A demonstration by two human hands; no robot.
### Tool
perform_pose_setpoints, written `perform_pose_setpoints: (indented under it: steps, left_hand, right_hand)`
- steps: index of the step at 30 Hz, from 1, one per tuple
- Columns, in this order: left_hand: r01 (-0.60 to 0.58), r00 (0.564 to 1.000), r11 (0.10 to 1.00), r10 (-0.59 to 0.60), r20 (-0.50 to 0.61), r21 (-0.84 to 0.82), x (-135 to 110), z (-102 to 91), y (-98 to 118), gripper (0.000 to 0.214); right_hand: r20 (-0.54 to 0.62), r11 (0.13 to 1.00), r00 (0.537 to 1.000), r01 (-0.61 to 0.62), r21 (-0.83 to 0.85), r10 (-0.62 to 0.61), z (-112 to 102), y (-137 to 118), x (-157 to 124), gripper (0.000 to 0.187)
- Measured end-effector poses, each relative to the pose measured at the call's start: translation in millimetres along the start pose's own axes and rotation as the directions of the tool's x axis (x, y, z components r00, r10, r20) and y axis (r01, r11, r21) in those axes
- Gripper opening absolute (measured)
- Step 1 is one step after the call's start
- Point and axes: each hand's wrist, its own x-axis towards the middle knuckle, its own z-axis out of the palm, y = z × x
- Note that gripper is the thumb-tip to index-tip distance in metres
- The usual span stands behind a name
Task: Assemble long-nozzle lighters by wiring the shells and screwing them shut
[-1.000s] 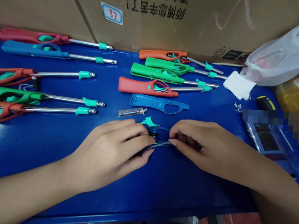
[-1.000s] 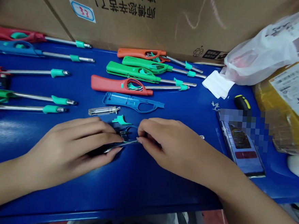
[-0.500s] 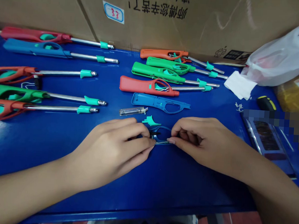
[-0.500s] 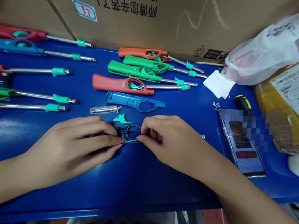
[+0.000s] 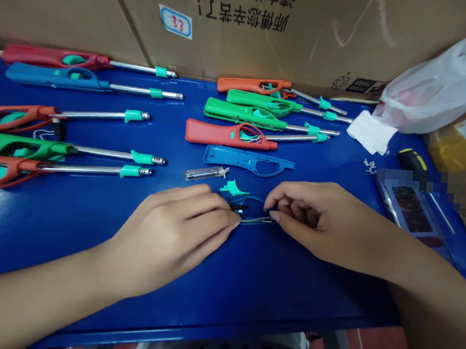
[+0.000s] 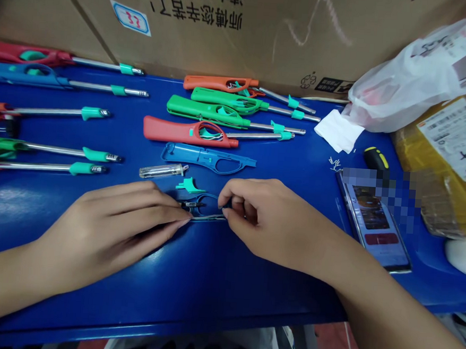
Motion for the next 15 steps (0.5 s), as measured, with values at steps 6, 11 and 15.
perform_pose_setpoints:
  steps: [6,11,15]
  left_hand:
    - [-0.006,0.998,0.998,0.003,-0.058,-0.058,0.7,-1.0,1.8,0.019]
    - [-0.084,0.996,0.989,0.079,-0.045,-0.124,2.9,-2.8,4.3,0.025]
    - [-0.120,0.993,0.990,0.119,-0.016,-0.072,4.8,-2.8,4.8,0.019]
  right_hand:
    - [-0.026,1.000,0.999,-0.027,0.015,0.027,1.6,1.7,1.4,0.012]
    - [-0.032,0.999,0.999,-0.038,0.034,0.039,0.7,1.8,1.5,0.010]
    - [-0.030,0.998,0.998,-0.051,0.041,0.052,-0.4,0.2,0.6,0.009]
